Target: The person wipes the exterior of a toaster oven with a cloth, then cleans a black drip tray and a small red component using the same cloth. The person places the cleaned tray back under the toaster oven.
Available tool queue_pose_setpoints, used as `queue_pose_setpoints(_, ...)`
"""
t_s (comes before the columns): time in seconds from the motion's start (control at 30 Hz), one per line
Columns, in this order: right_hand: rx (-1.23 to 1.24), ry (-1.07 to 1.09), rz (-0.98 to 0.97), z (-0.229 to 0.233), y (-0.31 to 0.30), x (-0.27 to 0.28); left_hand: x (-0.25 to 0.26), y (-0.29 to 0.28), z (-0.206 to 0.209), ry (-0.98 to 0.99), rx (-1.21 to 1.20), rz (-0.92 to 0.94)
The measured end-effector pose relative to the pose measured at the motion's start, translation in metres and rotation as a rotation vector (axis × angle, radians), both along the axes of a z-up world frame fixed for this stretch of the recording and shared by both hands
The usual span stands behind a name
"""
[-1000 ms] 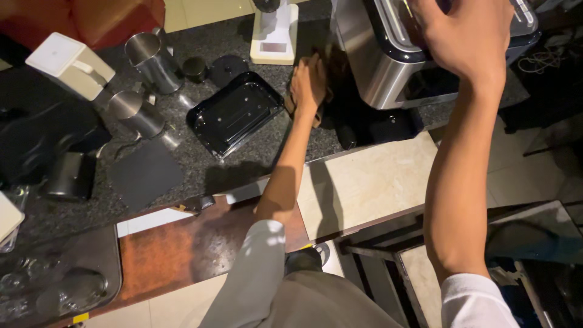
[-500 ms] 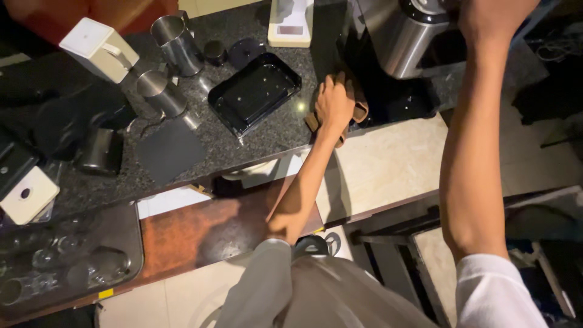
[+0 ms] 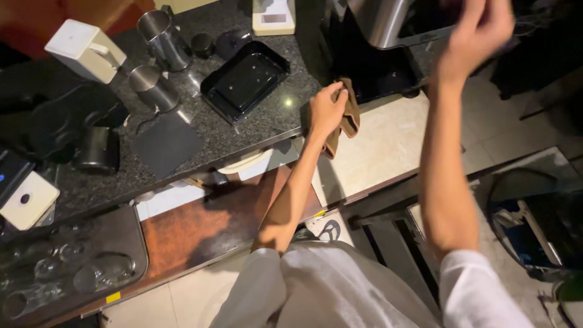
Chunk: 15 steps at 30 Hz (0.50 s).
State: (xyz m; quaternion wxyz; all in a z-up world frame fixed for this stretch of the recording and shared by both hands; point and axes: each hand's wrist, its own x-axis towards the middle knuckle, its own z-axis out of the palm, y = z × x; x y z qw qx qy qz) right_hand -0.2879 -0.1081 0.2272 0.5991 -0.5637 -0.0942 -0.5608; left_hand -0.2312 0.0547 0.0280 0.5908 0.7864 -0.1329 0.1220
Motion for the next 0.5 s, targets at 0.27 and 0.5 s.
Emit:
queue_pose_setpoints(0.27, -0.287, 0.648, -0.090, -0.115, 0.056, -0.101, -0.040, -0.029, 0.004, 0.205, -0.653, -0.286)
queue_pose_setpoints(0.5, -0.193, 0.669, -0.001, -0.162, 0.077, -0.145, -0.070, -0.075, -0.013, 0.413, -0.719, -0.207)
